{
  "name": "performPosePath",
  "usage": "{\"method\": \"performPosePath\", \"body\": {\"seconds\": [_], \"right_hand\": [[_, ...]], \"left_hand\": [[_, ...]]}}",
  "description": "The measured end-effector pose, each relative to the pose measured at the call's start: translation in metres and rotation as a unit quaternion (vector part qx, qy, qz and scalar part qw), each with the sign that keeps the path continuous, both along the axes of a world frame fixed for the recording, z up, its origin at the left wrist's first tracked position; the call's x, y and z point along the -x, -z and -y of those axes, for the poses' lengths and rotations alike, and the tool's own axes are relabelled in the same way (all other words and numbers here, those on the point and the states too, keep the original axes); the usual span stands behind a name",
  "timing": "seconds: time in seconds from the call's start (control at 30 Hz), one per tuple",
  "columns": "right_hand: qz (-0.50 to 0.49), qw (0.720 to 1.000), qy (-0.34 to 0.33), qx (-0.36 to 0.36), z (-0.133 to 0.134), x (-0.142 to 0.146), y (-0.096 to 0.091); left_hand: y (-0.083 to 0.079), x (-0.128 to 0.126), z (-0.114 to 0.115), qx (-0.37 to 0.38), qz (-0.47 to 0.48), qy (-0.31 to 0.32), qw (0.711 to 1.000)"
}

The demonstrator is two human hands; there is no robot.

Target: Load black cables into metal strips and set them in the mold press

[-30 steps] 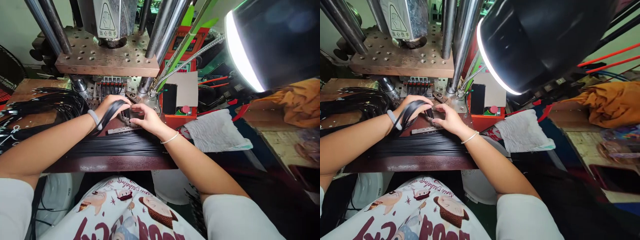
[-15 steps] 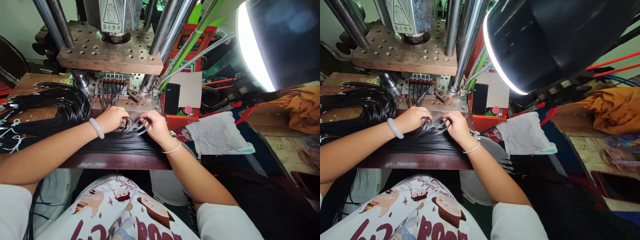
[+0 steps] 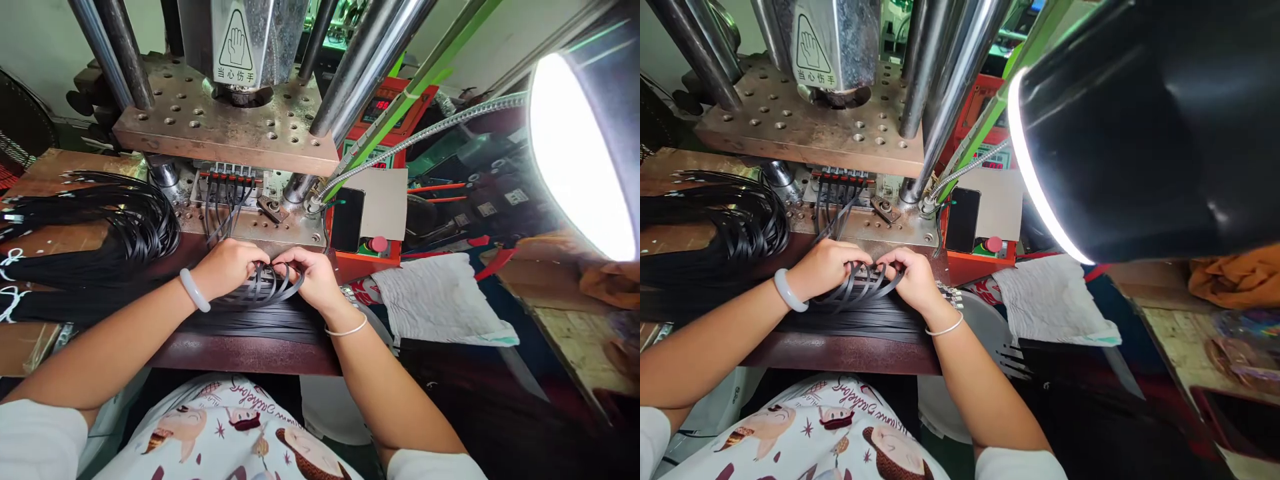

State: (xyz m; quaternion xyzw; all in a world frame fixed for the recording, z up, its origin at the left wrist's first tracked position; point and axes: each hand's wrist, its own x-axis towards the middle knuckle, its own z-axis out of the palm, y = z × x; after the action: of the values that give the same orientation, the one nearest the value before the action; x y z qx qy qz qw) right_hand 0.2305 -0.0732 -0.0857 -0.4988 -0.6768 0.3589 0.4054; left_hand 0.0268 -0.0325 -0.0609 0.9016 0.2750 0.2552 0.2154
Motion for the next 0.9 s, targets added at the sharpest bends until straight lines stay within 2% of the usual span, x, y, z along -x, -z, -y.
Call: {"method": "performPosePath", "body": {"seconds": [0.1, 0.2, 0.3, 0.37, 0.43, 0.5, 0.6, 0.7, 0.77, 0.9], "right_hand": [[0.008, 1.0, -0.022, -0.018, 0.004, 0.0, -0.002], [0.035, 0.997, -0.028, -0.067, 0.01, 0.002, -0.003], [0.063, 0.989, -0.013, -0.134, 0.015, 0.005, -0.003], [0.076, 0.984, -0.013, -0.162, 0.016, 0.007, -0.002], [0.088, 0.98, -0.014, -0.175, 0.014, 0.007, -0.001], [0.096, 0.981, -0.01, -0.167, 0.011, 0.007, -0.001], [0.1, 0.986, -0.011, -0.133, 0.006, 0.006, -0.002], [0.124, 0.981, -0.027, -0.147, 0.005, 0.007, -0.004], [0.146, 0.973, -0.038, -0.174, 0.007, 0.009, -0.006], [0.17, 0.964, -0.059, -0.195, 0.011, 0.011, -0.007]], "left_hand": [[0.002, 0.002, 0.006, -0.027, -0.004, 0.027, 0.999], [0.001, 0.004, 0.015, -0.05, -0.032, 0.034, 0.998], [-0.008, 0.004, 0.025, -0.064, -0.132, -0.004, 0.989], [-0.017, 0.005, 0.028, -0.077, -0.231, -0.036, 0.969], [-0.022, 0.007, 0.028, -0.083, -0.284, -0.061, 0.953], [-0.023, 0.011, 0.023, -0.067, -0.247, -0.069, 0.964], [-0.014, 0.017, 0.013, -0.025, -0.08, -0.043, 0.996], [-0.003, 0.02, 0.004, 0.028, 0.054, -0.026, 0.998], [0.002, 0.019, 0.003, 0.05, 0.087, -0.03, 0.995], [0.001, 0.017, 0.003, 0.033, 0.101, -0.023, 0.994]]}}
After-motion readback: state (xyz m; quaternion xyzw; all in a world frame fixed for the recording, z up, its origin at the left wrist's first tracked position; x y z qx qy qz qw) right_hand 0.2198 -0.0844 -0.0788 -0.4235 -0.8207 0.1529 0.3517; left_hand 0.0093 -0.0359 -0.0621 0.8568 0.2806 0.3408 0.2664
